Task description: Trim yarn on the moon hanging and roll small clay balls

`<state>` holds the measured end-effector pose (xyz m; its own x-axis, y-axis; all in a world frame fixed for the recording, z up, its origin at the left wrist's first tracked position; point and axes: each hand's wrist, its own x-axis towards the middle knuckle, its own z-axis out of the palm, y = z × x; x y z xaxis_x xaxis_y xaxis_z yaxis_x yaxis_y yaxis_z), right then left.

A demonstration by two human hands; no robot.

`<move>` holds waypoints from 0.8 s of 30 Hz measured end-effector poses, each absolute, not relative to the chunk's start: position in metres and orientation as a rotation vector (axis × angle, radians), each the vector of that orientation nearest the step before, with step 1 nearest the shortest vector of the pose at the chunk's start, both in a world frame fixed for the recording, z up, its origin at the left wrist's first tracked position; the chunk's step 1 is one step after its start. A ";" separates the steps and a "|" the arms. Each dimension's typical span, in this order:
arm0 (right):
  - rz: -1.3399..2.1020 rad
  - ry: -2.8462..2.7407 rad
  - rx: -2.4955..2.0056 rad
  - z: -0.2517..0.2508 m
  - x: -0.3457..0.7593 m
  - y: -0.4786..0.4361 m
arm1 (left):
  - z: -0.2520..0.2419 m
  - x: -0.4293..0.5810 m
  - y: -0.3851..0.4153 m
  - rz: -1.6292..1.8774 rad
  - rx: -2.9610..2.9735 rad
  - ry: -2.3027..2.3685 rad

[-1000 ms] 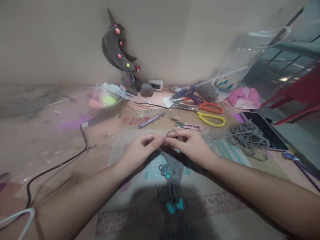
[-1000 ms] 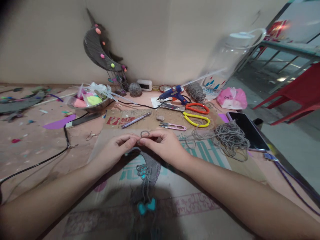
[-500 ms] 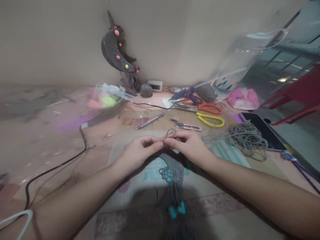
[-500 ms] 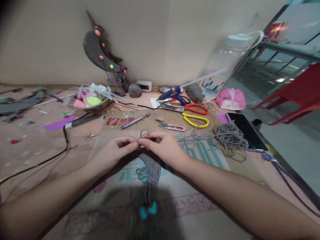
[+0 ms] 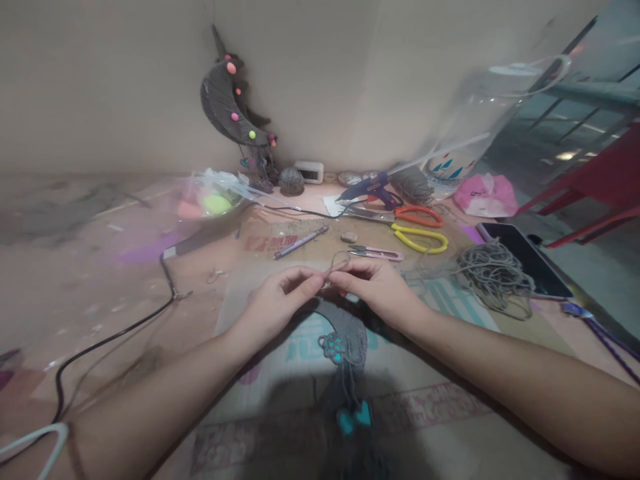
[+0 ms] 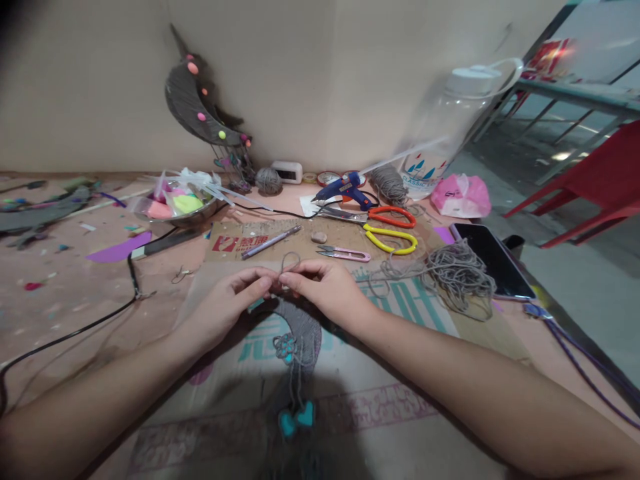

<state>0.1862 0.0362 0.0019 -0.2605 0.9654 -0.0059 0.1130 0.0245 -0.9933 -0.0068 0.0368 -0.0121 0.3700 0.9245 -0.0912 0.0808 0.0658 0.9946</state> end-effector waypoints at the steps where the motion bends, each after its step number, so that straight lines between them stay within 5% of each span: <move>1: 1.288 -1.521 -1.156 0.001 0.186 0.036 | -0.013 -0.007 0.037 0.826 1.350 1.028; 11: 0.996 -1.705 -1.150 -0.002 0.186 0.031 | -0.017 -0.005 0.038 0.833 1.225 0.937; 24: 1.414 -1.389 -1.184 -0.002 0.178 0.033 | -0.020 0.000 0.034 0.878 1.335 0.967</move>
